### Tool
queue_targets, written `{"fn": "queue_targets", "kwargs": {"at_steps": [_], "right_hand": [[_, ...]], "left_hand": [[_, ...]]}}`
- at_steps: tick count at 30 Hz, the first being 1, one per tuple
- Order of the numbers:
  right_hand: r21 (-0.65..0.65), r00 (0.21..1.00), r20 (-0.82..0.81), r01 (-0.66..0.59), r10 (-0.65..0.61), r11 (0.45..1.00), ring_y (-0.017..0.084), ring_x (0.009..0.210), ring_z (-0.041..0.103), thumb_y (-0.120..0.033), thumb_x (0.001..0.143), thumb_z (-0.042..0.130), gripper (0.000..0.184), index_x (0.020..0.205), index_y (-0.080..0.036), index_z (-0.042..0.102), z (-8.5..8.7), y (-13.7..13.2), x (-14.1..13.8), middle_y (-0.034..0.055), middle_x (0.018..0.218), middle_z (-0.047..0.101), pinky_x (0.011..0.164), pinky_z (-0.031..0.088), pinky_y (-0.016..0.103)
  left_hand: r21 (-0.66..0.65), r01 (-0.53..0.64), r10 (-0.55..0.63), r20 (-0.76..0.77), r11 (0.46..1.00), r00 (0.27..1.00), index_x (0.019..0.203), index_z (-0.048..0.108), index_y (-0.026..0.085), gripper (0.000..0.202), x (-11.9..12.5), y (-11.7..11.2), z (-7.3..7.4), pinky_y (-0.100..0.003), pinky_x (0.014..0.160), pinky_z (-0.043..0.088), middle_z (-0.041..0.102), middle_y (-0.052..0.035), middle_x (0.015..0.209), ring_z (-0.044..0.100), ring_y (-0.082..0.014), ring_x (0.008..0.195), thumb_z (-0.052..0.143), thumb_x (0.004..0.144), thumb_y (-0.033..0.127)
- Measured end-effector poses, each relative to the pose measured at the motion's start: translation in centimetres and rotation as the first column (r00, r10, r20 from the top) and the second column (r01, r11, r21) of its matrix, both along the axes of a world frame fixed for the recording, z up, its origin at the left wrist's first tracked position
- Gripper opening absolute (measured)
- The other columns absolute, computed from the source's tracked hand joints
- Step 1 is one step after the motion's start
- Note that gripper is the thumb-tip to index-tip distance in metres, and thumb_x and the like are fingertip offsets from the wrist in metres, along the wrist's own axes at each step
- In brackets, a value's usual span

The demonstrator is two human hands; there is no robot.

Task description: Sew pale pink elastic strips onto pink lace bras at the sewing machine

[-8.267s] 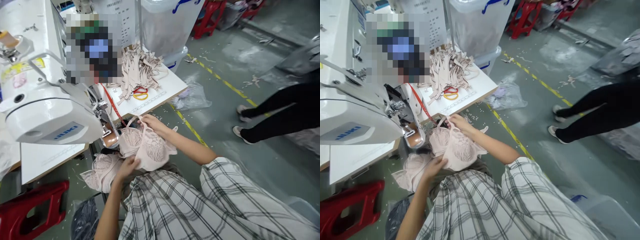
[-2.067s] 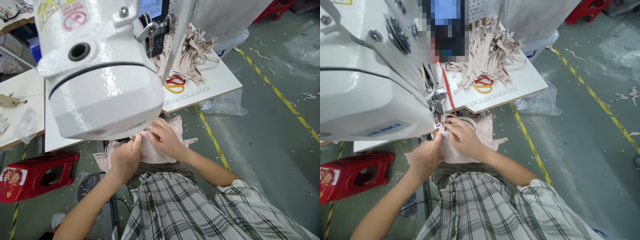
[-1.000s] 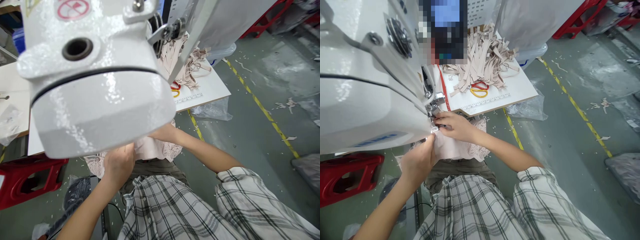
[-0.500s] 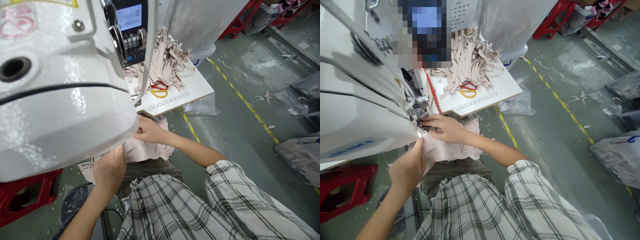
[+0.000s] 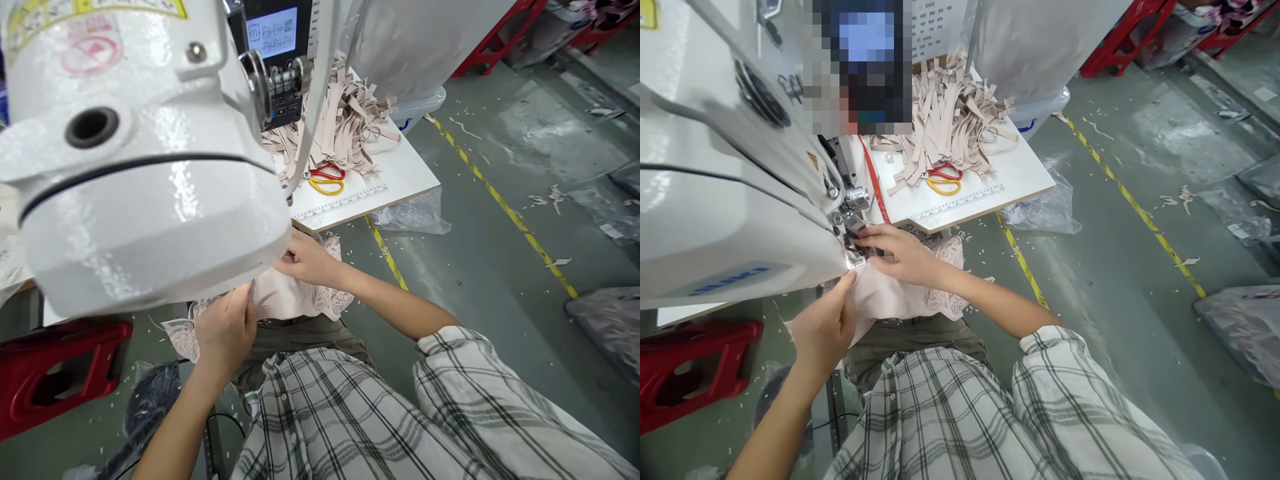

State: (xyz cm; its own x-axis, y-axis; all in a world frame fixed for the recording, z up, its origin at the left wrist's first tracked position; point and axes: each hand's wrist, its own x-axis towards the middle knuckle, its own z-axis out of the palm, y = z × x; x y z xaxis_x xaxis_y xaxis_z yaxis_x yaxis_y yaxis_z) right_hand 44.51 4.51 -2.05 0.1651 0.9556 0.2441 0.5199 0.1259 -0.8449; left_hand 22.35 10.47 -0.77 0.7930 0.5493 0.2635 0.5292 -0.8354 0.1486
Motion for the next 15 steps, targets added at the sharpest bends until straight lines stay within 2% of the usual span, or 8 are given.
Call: {"fn": "queue_targets", "kwargs": {"at_steps": [2, 4, 6, 7, 10, 12, 14, 15], "right_hand": [[-0.017, 0.999, -0.03, 0.026, -0.027, 1.0, 0.013, 0.078, 0.053, -0.034, 0.092, 0.059, 0.029, 0.119, -0.022, 0.062, -0.5, -0.4, 0.2, 0.0069, 0.118, 0.058, 0.065, 0.045, 0.025], [-0.042, 0.996, -0.059, 0.059, -0.061, 0.997, 0.011, 0.072, 0.05, -0.04, 0.09, 0.062, 0.039, 0.125, -0.022, 0.057, -1.1, -1.0, 0.3, 0.007, 0.118, 0.058, 0.063, 0.044, 0.025], [-0.088, 0.994, -0.079, 0.07, -0.077, 0.994, 0.011, 0.068, 0.049, -0.042, 0.092, 0.061, 0.034, 0.118, -0.02, 0.06, -1.6, -2.1, 0.1, 0.0046, 0.104, 0.063, 0.061, 0.04, 0.025], [-0.116, 0.994, -0.084, 0.063, -0.073, 0.991, 0.011, 0.067, 0.049, -0.042, 0.093, 0.058, 0.028, 0.109, -0.019, 0.063, -1.7, -2.9, -0.2, 0.0026, 0.092, 0.063, 0.06, 0.039, 0.025], [-0.19, 0.989, -0.151, -0.035, 0.006, 0.981, 0.011, 0.065, 0.049, -0.042, 0.097, 0.052, 0.03, 0.084, -0.018, 0.065, -1.3, -5.9, -2.0, -0.0009, 0.071, 0.057, 0.061, 0.036, 0.025], [-0.214, 0.958, -0.277, -0.13, 0.067, 0.968, 0.01, 0.064, 0.049, -0.043, 0.096, 0.055, 0.029, 0.083, -0.019, 0.065, -0.6, -8.1, -3.8, -0.0016, 0.069, 0.055, 0.06, 0.036, 0.024], [-0.224, 0.892, -0.441, -0.213, 0.095, 0.951, 0.01, 0.062, 0.048, -0.044, 0.095, 0.058, 0.027, 0.086, -0.019, 0.065, 0.0, -9.5, -5.9, -0.002, 0.07, 0.054, 0.057, 0.036, 0.023], [-0.226, 0.852, -0.515, -0.238, 0.091, 0.945, 0.01, 0.061, 0.047, -0.045, 0.094, 0.058, 0.028, 0.087, -0.019, 0.065, 0.2, -9.7, -7.0, -0.0022, 0.07, 0.053, 0.055, 0.036, 0.023]], "left_hand": [[-0.166, -0.05, 0.068, 0.108, 0.985, 0.992, 0.116, 0.066, 0.021, 0.028, -0.1, -0.1, -0.2, -0.025, 0.057, 0.039, 0.075, -0.0031, 0.081, 0.066, -0.0155, 0.066, 0.046, 0.097, 0.027], [-0.375, -0.138, 0.22, 0.188, 0.917, 0.957, 0.113, 0.065, 0.02, 0.028, -0.2, 0.0, -0.2, -0.023, 0.059, 0.043, 0.075, -0.005, 0.09, 0.068, -0.0168, 0.075, 0.048, 0.097, 0.036], [-0.587, -0.172, 0.336, 0.182, 0.791, 0.924, 0.109, 0.064, 0.019, 0.032, -0.4, 0.3, 0.2, -0.024, 0.062, 0.046, 0.073, -0.0062, 0.096, 0.068, -0.0184, 0.081, 0.049, 0.096, 0.044], [-0.681, -0.153, 0.335, 0.143, 0.716, 0.931, 0.108, 0.065, 0.019, 0.034, -0.6, 0.5, 0.4, -0.024, 0.064, 0.048, 0.073, -0.0062, 0.097, 0.068, -0.0192, 0.084, 0.05, 0.096, 0.047], [-0.884, -0.015, 0.099, 0.036, 0.468, 0.994, 0.105, 0.07, 0.021, 0.037, -1.0, 0.9, 0.7, -0.028, 0.074, 0.05, 0.074, -0.0051, 0.103, 0.067, -0.0225, 0.093, 0.054, 0.093, 0.052], [-0.952, 0.085, -0.016, 0.084, 0.296, 0.996, 0.104, 0.072, 0.022, 0.035, -1.3, 0.7, 0.7, -0.029, 0.079, 0.051, 0.074, -0.005, 0.104, 0.067, -0.0234, 0.095, 0.058, 0.091, 0.051], [-0.971, 0.162, 0.062, 0.175, 0.178, 0.983, 0.098, 0.073, 0.02, 0.033, -1.9, 0.1, 0.7, -0.029, 0.077, 0.051, 0.073, -0.005, 0.096, 0.066, -0.0214, 0.088, 0.059, 0.091, 0.049], [-0.97, 0.185, 0.146, 0.208, 0.157, 0.967, 0.094, 0.073, 0.018, 0.033, -2.5, -0.2, 0.7, -0.028, 0.075, 0.051, 0.072, -0.0046, 0.09, 0.066, -0.0197, 0.083, 0.06, 0.091, 0.048]]}}
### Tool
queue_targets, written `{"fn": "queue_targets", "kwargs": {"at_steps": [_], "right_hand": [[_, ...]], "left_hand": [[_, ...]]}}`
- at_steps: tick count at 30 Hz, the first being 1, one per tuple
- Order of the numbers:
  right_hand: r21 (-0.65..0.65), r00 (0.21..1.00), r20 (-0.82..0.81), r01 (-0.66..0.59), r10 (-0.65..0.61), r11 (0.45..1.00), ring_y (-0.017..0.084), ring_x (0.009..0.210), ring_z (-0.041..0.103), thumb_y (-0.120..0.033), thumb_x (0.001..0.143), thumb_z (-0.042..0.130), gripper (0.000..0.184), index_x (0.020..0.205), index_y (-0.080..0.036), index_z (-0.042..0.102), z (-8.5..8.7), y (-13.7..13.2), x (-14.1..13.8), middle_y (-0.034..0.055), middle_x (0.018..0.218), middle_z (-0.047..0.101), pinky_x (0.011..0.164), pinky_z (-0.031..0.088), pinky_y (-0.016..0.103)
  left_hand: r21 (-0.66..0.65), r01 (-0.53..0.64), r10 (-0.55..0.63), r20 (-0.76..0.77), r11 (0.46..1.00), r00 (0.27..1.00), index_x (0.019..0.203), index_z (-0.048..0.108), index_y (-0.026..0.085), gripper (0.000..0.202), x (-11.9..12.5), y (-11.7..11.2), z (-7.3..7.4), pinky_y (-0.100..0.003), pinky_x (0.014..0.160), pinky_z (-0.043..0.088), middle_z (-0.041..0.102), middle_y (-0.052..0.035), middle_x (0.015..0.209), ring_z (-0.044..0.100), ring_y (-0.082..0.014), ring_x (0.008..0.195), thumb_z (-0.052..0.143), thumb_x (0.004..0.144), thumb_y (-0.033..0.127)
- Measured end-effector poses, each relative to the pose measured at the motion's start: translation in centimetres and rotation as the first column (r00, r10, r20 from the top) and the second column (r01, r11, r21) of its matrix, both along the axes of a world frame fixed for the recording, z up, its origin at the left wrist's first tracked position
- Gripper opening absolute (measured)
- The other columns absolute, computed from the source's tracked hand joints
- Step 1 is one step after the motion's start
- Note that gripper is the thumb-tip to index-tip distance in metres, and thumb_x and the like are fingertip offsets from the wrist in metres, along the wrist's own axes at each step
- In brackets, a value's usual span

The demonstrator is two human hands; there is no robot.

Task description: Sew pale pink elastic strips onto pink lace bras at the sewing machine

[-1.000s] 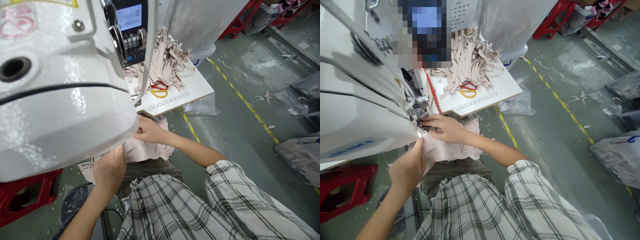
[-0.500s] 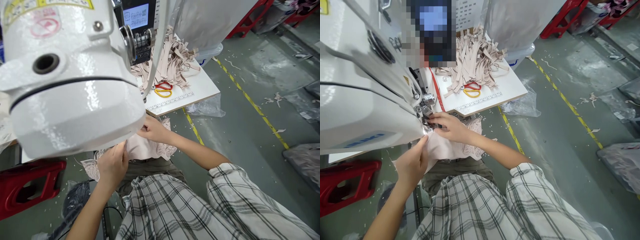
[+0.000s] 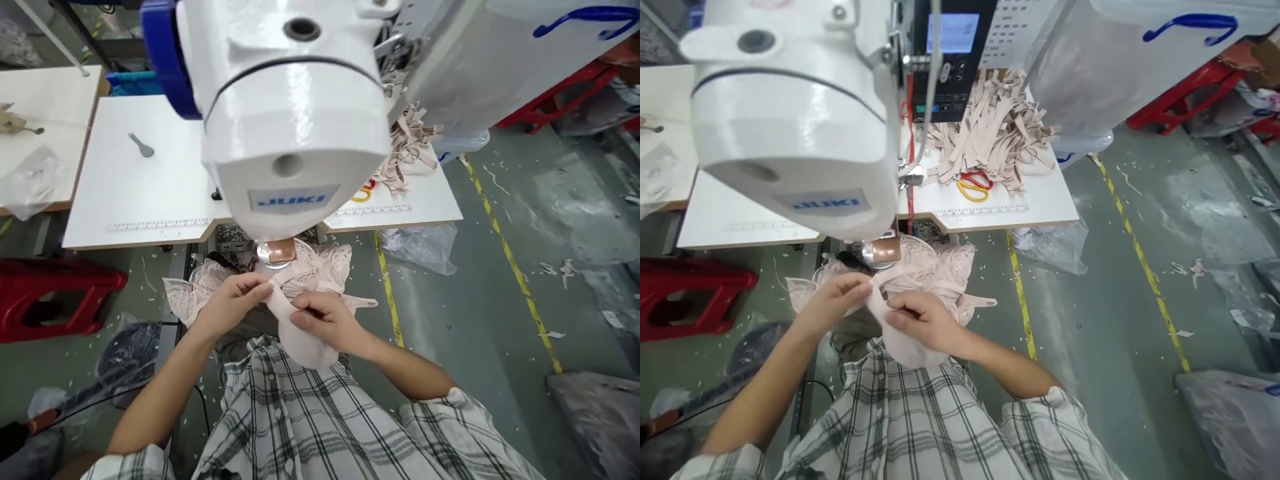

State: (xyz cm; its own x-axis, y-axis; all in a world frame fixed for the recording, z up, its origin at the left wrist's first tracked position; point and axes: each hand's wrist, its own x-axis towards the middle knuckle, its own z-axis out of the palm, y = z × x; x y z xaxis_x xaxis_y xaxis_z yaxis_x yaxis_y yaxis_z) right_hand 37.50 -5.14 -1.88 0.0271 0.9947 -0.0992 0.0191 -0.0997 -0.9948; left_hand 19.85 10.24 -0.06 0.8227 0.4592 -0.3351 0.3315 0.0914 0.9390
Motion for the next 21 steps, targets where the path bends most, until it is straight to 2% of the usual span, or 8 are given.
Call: {"fn": "queue_targets", "kwargs": {"at_steps": [2, 5, 7, 10, 13, 15, 18, 21], "right_hand": [[-0.034, 0.996, -0.092, -0.013, 0.01, 0.999, 0.01, 0.061, 0.045, -0.049, 0.095, 0.056, 0.031, 0.088, -0.019, 0.063, -0.1, 0.8, -2.2, -0.0023, 0.07, 0.052, 0.055, 0.036, 0.023], [0.019, 0.998, -0.007, -0.065, 0.065, 0.998, 0.012, 0.067, 0.047, -0.053, 0.092, 0.058, 0.035, 0.088, -0.019, 0.063, -1.1, 4.3, -5.4, -0.0005, 0.075, 0.054, 0.061, 0.04, 0.026], [0.07, 0.993, 0.001, -0.121, 0.121, 0.99, 0.015, 0.081, 0.053, -0.053, 0.084, 0.067, 0.039, 0.104, -0.02, 0.065, -2.0, 7.1, -7.1, 0.0029, 0.093, 0.06, 0.072, 0.045, 0.028], [0.028, 0.932, -0.328, -0.154, 0.154, 0.988, 0.016, 0.091, 0.057, -0.056, 0.082, 0.069, 0.051, 0.122, -0.025, 0.061, -3.4, 9.9, -8.6, 0.004, 0.105, 0.061, 0.078, 0.05, 0.029], [-0.152, 0.772, -0.631, -0.018, -0.082, 0.988, 0.01, 0.071, 0.054, -0.052, 0.085, 0.066, 0.033, 0.103, -0.024, 0.066, -4.9, 10.2, -8.2, -0.0009, 0.084, 0.058, 0.066, 0.049, 0.024], [-0.227, 0.733, -0.63, 0.141, -0.256, 0.964, 0.009, 0.069, 0.055, -0.045, 0.082, 0.073, 0.026, 0.093, -0.022, 0.065, -6.1, 9.3, -7.5, -0.0025, 0.08, 0.058, 0.067, 0.05, 0.023], [-0.16, 0.81, -0.414, 0.384, -0.415, 0.909, 0.014, 0.08, 0.063, -0.041, 0.082, 0.072, 0.023, 0.093, -0.022, 0.063, -8.2, 7.5, -6.5, -0.0005, 0.085, 0.064, 0.078, 0.054, 0.03], [0.071, 0.899, -0.001, 0.438, -0.439, 0.896, 0.02, 0.09, 0.064, -0.037, 0.086, 0.067, 0.015, 0.092, -0.023, 0.064, -10.1, 6.0, -5.9, 0.003, 0.092, 0.067, 0.082, 0.054, 0.037]], "left_hand": [[0.009, -0.179, 0.179, 0.027, 0.984, 0.983, 0.088, 0.072, 0.017, 0.032, -1.6, -0.4, 0.5, -0.025, 0.068, 0.05, 0.07, -0.003, 0.08, 0.062, -0.0162, 0.073, 0.06, 0.091, 0.047], [0.2, -0.342, 0.349, -0.002, 0.918, 0.937, 0.089, 0.072, 0.017, 0.031, -4.9, -0.4, 2.0, -0.023, 0.063, 0.046, 0.068, -0.0015, 0.077, 0.059, -0.0137, 0.068, 0.06, 0.092, 0.046], [0.349, -0.333, 0.373, -0.054, 0.876, 0.926, 0.09, 0.072, 0.018, 0.031, -6.7, 0.1, 2.9, -0.023, 0.064, 0.045, 0.069, -0.0016, 0.079, 0.059, -0.0141, 0.07, 0.058, 0.093, 0.045], [0.456, -0.23, 0.327, -0.145, 0.86, 0.934, 0.094, 0.073, 0.019, 0.031, -7.9, 1.1, 3.1, -0.025, 0.068, 0.045, 0.07, -0.0014, 0.082, 0.06, -0.0154, 0.074, 0.055, 0.094, 0.044], [0.442, -0.088, 0.201, -0.215, 0.892, 0.956, 0.093, 0.072, 0.02, 0.031, -7.4, 2.0, 1.1, -0.027, 0.072, 0.046, 0.07, -0.0021, 0.085, 0.061, -0.0172, 0.077, 0.053, 0.095, 0.044], [0.497, -0.081, 0.22, -0.227, 0.864, 0.949, 0.095, 0.071, 0.021, 0.028, -6.5, 2.2, -1.1, -0.029, 0.074, 0.046, 0.071, -0.0046, 0.092, 0.062, -0.0199, 0.085, 0.055, 0.093, 0.043], [0.547, -0.267, 0.418, -0.171, 0.793, 0.892, 0.094, 0.067, 0.019, 0.027, -4.7, 1.3, -4.9, -0.031, 0.074, 0.047, 0.069, -0.0076, 0.091, 0.061, -0.0222, 0.088, 0.059, 0.09, 0.044], [0.385, -0.293, 0.377, -0.162, 0.875, 0.912, 0.08, 0.066, 0.018, 0.037, -2.6, -0.5, -7.7, -0.029, 0.067, 0.049, 0.067, -0.0054, 0.076, 0.062, -0.0197, 0.074, 0.052, 0.092, 0.05]]}}
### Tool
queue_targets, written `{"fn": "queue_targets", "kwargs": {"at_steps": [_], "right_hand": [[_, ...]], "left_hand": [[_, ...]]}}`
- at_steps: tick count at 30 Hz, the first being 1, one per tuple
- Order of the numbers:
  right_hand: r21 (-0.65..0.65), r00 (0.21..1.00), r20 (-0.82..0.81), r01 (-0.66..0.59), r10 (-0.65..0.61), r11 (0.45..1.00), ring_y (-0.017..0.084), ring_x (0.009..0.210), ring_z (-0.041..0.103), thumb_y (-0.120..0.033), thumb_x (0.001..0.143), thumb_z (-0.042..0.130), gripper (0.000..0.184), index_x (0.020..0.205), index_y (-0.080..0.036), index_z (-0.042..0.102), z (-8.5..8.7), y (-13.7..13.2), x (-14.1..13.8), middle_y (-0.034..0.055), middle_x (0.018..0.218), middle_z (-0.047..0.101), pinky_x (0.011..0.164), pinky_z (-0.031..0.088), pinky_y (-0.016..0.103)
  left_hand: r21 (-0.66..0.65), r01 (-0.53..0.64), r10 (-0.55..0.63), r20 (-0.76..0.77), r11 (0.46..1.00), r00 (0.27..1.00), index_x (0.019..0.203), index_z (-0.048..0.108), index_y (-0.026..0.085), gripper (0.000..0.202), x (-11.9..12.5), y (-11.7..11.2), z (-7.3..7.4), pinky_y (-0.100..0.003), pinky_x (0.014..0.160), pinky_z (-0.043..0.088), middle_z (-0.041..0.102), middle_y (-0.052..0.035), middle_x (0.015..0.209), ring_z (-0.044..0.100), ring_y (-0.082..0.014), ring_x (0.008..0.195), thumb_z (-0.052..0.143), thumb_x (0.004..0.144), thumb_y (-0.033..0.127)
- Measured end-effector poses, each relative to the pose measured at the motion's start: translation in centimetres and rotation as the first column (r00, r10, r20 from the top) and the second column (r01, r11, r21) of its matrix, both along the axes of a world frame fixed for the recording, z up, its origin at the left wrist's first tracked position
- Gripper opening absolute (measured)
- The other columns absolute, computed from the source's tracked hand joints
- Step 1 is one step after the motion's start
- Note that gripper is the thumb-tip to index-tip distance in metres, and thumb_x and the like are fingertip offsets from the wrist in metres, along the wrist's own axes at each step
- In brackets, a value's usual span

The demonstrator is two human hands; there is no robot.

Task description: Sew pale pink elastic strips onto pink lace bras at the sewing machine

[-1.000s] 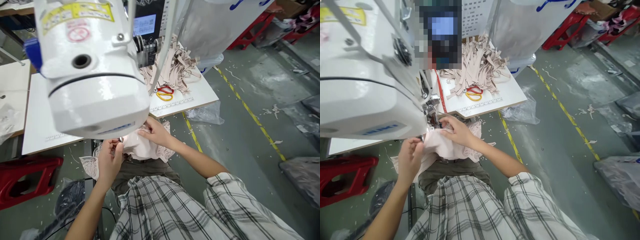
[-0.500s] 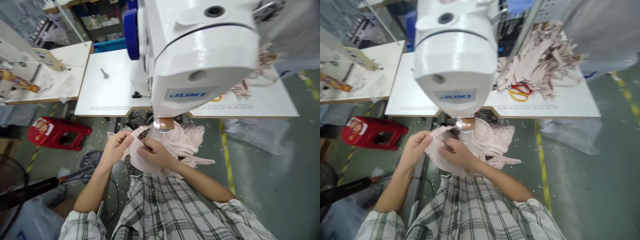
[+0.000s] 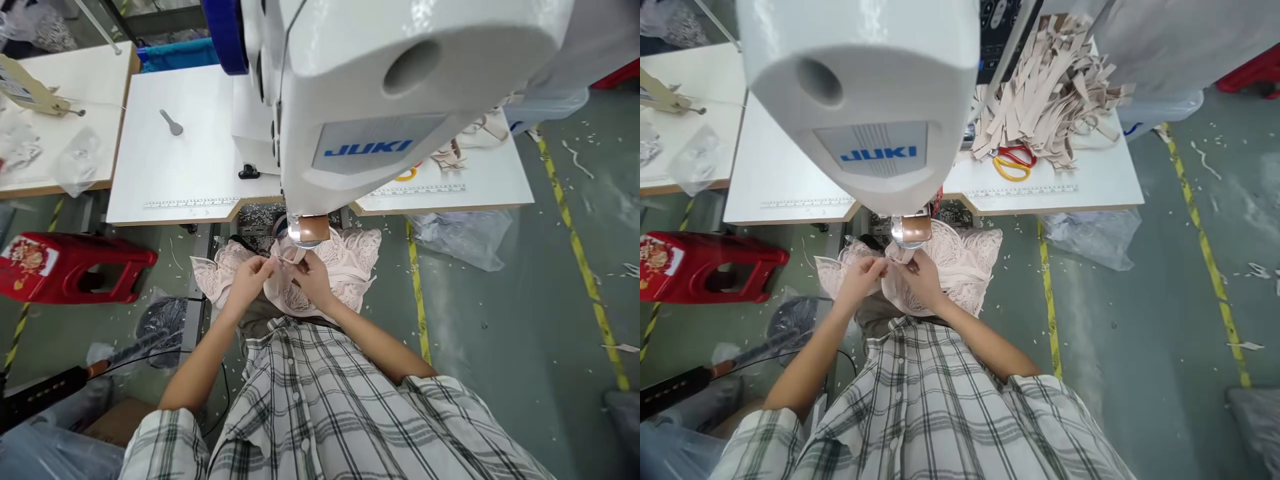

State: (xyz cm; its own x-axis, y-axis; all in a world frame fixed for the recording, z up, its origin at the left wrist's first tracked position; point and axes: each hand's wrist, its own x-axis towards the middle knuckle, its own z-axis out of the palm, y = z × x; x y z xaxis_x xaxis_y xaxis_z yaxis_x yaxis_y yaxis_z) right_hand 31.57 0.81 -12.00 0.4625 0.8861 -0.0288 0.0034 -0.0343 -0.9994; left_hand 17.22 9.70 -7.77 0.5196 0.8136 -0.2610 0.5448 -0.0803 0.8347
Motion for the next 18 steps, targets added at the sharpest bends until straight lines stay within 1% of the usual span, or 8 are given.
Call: {"fn": "queue_targets", "kwargs": {"at_steps": [1, 3, 5, 7, 9, 12, 14, 18], "right_hand": [[0.019, 0.987, 0.159, -0.04, 0.036, 0.999, 0.022, 0.093, 0.064, -0.035, 0.087, 0.065, 0.012, 0.09, -0.024, 0.065, -0.5, -0.4, 0.2, 0.0042, 0.094, 0.068, 0.083, 0.054, 0.038], [0.041, 0.91, 0.395, -0.155, 0.127, 0.987, 0.023, 0.098, 0.063, -0.033, 0.089, 0.062, 0.011, 0.087, -0.023, 0.067, -0.9, -1.3, 0.9, 0.0067, 0.1, 0.068, 0.083, 0.054, 0.039], [0.029, 0.849, 0.494, -0.232, 0.188, 0.972, 0.022, 0.091, 0.064, -0.034, 0.089, 0.062, 0.013, 0.087, -0.023, 0.068, -0.7, -2.0, 1.8, 0.0071, 0.097, 0.068, 0.077, 0.054, 0.037], [0.0, 0.825, 0.531, -0.227, 0.192, 0.974, 0.019, 0.079, 0.063, -0.037, 0.09, 0.062, 0.016, 0.093, -0.022, 0.069, 0.2, -2.4, 3.0, 0.0055, 0.087, 0.067, 0.069, 0.053, 0.033], [-0.01, 0.812, 0.556, -0.207, 0.178, 0.978, 0.017, 0.071, 0.061, -0.039, 0.093, 0.059, 0.024, 0.108, -0.022, 0.069, 1.2, -2.5, 4.0, 0.0045, 0.084, 0.068, 0.064, 0.051, 0.031], [-0.002, 0.809, 0.549, -0.249, 0.209, 0.968, 0.016, 0.075, 0.063, -0.042, 0.097, 0.053, 0.036, 0.127, -0.025, 0.063, 2.5, -2.1, 4.8, 0.0076, 0.109, 0.069, 0.068, 0.053, 0.032], [-0.001, 0.831, 0.506, -0.267, 0.231, 0.964, 0.016, 0.079, 0.064, -0.044, 0.097, 0.052, 0.036, 0.126, -0.026, 0.064, 3.0, -1.8, 4.9, 0.008, 0.121, 0.066, 0.072, 0.055, 0.032], [-0.045, 0.877, 0.46, -0.131, 0.137, 0.99, 0.016, 0.073, 0.062, -0.049, 0.093, 0.058, 0.033, 0.111, -0.024, 0.069, 3.0, -2.2, 4.3, 0.0078, 0.107, 0.068, 0.071, 0.055, 0.034]], "left_hand": [[-0.04, 0.034, -0.033, 0.024, 0.999, 0.999, 0.079, 0.066, 0.018, 0.039, 0.6, -0.6, -0.6, -0.028, 0.065, 0.049, 0.067, -0.0047, 0.074, 0.063, -0.0189, 0.072, 0.05, 0.093, 0.051], [-0.048, 0.051, -0.048, 0.058, 0.998, 0.997, 0.083, 0.067, 0.017, 0.038, 1.6, -1.4, -1.1, -0.027, 0.066, 0.049, 0.069, -0.0045, 0.077, 0.064, -0.0184, 0.074, 0.045, 0.095, 0.047], [-0.007, 0.03, -0.029, 0.073, 1.0, 0.997, 0.09, 0.067, 0.017, 0.033, 2.1, -1.9, -0.8, -0.027, 0.069, 0.048, 0.07, -0.0048, 0.084, 0.064, -0.0182, 0.079, 0.044, 0.095, 0.04], [0.046, 0.03, -0.033, 0.074, 0.998, 0.997, 0.092, 0.067, 0.017, 0.028, 2.2, -2.1, 0.0, -0.027, 0.071, 0.046, 0.069, -0.0042, 0.084, 0.061, -0.0176, 0.08, 0.046, 0.094, 0.036], [0.084, 0.067, -0.073, 0.069, 0.994, 0.995, 0.087, 0.067, 0.018, 0.025, 2.2, -2.4, 1.1, -0.026, 0.069, 0.043, 0.067, -0.0025, 0.078, 0.058, -0.0164, 0.075, 0.051, 0.093, 0.035], [0.128, 0.128, -0.137, 0.068, 0.984, 0.988, 0.088, 0.068, 0.019, 0.027, 2.2, -2.8, 2.7, -0.026, 0.07, 0.042, 0.066, -0.0018, 0.077, 0.057, -0.0156, 0.073, 0.05, 0.095, 0.037], [0.117, 0.141, -0.151, 0.08, 0.983, 0.985, 0.094, 0.068, 0.019, 0.029, 2.3, -3.1, 3.4, -0.026, 0.07, 0.043, 0.066, -0.0021, 0.079, 0.058, -0.0156, 0.074, 0.046, 0.098, 0.038], [-0.005, 0.105, -0.104, 0.094, 0.994, 0.99, 0.087, 0.065, 0.019, 0.032, 3.0, -3.4, 3.8, -0.026, 0.067, 0.043, 0.062, -0.0006, 0.072, 0.057, -0.0153, 0.069, 0.043, 0.099, 0.039]]}}
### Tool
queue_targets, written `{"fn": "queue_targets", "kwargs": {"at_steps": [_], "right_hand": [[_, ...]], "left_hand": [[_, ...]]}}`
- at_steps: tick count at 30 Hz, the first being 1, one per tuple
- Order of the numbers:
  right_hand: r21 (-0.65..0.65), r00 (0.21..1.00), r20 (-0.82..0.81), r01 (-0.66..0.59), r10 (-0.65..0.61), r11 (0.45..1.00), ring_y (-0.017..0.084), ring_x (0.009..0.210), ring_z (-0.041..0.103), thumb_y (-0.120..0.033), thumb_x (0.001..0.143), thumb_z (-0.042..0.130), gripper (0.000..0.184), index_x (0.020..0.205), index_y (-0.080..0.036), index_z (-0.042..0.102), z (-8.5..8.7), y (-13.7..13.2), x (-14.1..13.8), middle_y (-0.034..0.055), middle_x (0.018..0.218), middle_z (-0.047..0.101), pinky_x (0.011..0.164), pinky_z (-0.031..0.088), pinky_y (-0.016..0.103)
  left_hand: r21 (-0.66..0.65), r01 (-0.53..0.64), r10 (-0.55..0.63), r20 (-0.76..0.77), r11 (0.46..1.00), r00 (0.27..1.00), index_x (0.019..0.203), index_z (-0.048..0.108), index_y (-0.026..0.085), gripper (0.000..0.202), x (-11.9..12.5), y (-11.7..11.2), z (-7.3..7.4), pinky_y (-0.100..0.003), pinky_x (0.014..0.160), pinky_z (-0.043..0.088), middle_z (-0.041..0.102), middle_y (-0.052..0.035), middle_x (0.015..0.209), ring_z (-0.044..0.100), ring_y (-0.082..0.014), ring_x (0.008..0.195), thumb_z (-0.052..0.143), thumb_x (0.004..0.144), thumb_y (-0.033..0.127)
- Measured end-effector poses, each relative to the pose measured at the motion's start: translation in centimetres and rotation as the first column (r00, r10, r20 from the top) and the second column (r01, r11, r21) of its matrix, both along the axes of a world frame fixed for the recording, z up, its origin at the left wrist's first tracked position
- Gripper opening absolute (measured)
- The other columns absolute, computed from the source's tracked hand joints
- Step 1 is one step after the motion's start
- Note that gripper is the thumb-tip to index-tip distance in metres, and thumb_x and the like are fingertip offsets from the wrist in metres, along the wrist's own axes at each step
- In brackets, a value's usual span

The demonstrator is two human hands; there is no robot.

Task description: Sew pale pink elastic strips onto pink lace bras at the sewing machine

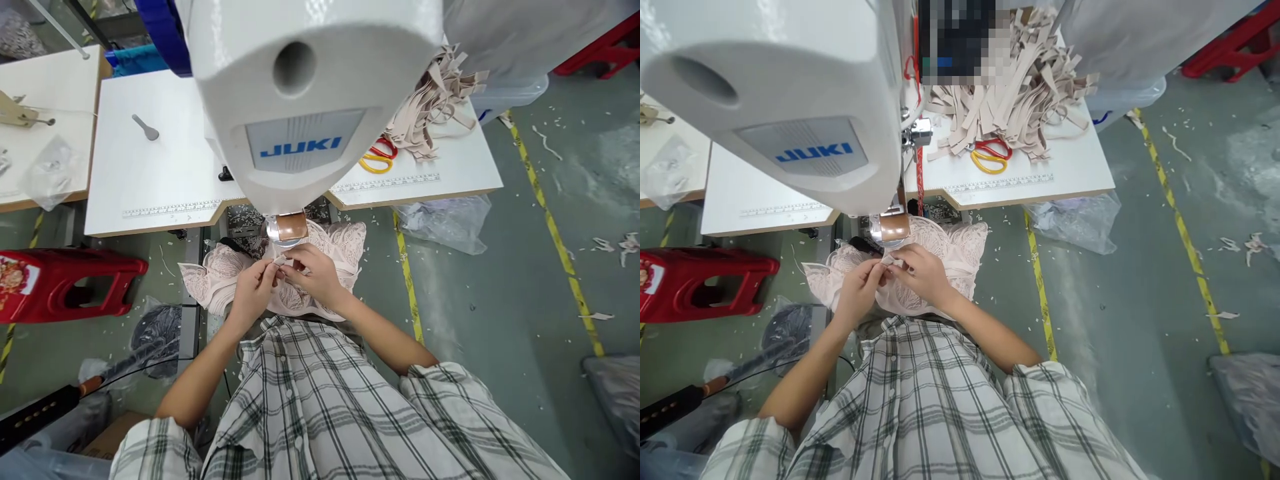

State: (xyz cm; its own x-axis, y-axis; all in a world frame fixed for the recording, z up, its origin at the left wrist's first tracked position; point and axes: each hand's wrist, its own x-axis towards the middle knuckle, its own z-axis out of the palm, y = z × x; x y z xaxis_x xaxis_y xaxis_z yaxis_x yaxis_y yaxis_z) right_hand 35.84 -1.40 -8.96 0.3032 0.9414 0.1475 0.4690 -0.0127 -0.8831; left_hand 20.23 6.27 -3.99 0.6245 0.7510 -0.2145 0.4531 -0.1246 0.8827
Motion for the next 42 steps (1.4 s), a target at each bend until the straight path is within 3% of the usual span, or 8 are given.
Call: {"fn": "queue_targets", "kwargs": {"at_steps": [16, 19, 22, 24, 28, 32, 37, 42], "right_hand": [[0.158, 0.977, 0.206, -0.095, 0.061, 0.983, 0.02, 0.091, 0.069, -0.035, 0.096, 0.054, 0.024, 0.092, -0.027, 0.077, -1.3, -0.1, 0.7, 0.0066, 0.097, 0.075, 0.079, 0.055, 0.036], [0.069, 0.919, 0.373, -0.169, 0.131, 0.983, 0.02, 0.097, 0.068, -0.037, 0.097, 0.05, 0.027, 0.103, -0.027, 0.075, -1.5, 1.4, 6.5, 0.0053, 0.105, 0.075, 0.082, 0.054, 0.034], [-0.084, 0.805, 0.574, 0.241, -0.151, 0.967, 0.021, 0.108, 0.063, -0.022, 0.102, 0.029, 0.042, 0.124, -0.02, 0.065, 0.2, 4.6, 16.1, 0.0106, 0.118, 0.07, 0.09, 0.05, 0.036], [-0.231, 0.692, 0.715, 0.369, -0.1, 0.9, 0.025, 0.11, 0.06, -0.016, 0.1, 0.029, 0.043, 0.133, -0.012, 0.057, 1.9, 6.9, 22.0, 0.0172, 0.122, 0.067, 0.092, 0.048, 0.038], [-0.315, 0.684, 0.729, 0.316, 0.015, 0.895, 0.031, 0.106, 0.061, -0.019, 0.094, 0.046, 0.04, 0.13, -0.006, 0.056, 3.5, 8.9, 26.7, 0.0231, 0.118, 0.066, 0.087, 0.046, 0.038], [-0.355, 0.703, 0.708, 0.272, 0.067, 0.895, 0.032, 0.095, 0.063, -0.025, 0.089, 0.053, 0.037, 0.121, -0.007, 0.059, 2.6, 4.1, 23.0, 0.0216, 0.108, 0.068, 0.077, 0.046, 0.038], [-0.296, 0.906, 0.415, 0.223, -0.085, 0.929, 0.022, 0.072, 0.062, -0.033, 0.085, 0.059, 0.04, 0.123, -0.019, 0.057, 2.6, -6.5, 13.9, 0.01, 0.095, 0.067, 0.061, 0.05, 0.034], [-0.257, 0.927, 0.342, -0.064, 0.153, 0.964, 0.024, 0.084, 0.066, -0.036, 0.082, 0.066, 0.045, 0.125, -0.027, 0.057, 3.8, -10.1, 5.4, 0.0104, 0.115, 0.066, 0.067, 0.056, 0.038]], "left_hand": [[0.107, -0.02, 0.031, -0.106, 0.994, 0.994, 0.074, 0.058, 0.02, 0.033, 1.7, 0.6, -0.3, -0.026, 0.066, 0.04, 0.061, -0.0005, 0.069, 0.054, -0.015, 0.067, 0.047, 0.097, 0.04], [0.153, 0.034, -0.011, -0.147, 0.988, 0.989, 0.068, 0.056, 0.02, 0.034, 1.3, 1.7, -1.1, -0.027, 0.062, 0.038, 0.059, -0.0001, 0.062, 0.052, -0.0152, 0.061, 0.049, 0.095, 0.039], [0.175, 0.101, -0.076, -0.143, 0.979, 0.987, 0.065, 0.054, 0.022, 0.035, 0.8, 2.4, -2.0, -0.029, 0.057, 0.036, 0.058, -0.0001, 0.058, 0.052, -0.0165, 0.056, 0.048, 0.095, 0.039], [0.153, 0.166, -0.145, -0.14, 0.974, 0.979, 0.063, 0.054, 0.023, 0.036, 0.7, 2.3, -2.2, -0.03, 0.056, 0.037, 0.058, -0.0004, 0.057, 0.053, -0.0178, 0.054, 0.05, 0.094, 0.041], [0.067, 0.215, -0.206, -0.118, 0.974, 0.971, 0.071, 0.063, 0.022, 0.035, 0.7, 1.8, -1.5, -0.031, 0.063, 0.046, 0.067, -0.0025, 0.067, 0.062, -0.0198, 0.063, 0.05, 0.095, 0.044], [-0.204, 0.035, -0.037, -0.007, 0.978, 0.999, 0.085, 0.07, 0.016, 0.036, 0.7, 1.8, -0.4, -0.03, 0.068, 0.052, 0.073, -0.0075, 0.08, 0.066, -0.0184, 0.071, 0.056, 0.091, 0.049], [-0.586, -0.072, 0.19, 0.142, 0.807, 0.971, 0.09, 0.073, 0.016, 0.038, 0.6, 2.3, 0.4, -0.025, 0.066, 0.053, 0.073, -0.0076, 0.085, 0.065, -0.014, 0.07, 0.065, 0.086, 0.053], [-0.622, -0.025, 0.165, 0.169, 0.782, 0.972, 0.091, 0.071, 0.016, 0.034, 0.9, 2.3, 1.0, -0.026, 0.069, 0.054, 0.071, -0.0064, 0.085, 0.064, -0.014, 0.072, 0.065, 0.087, 0.049]]}}
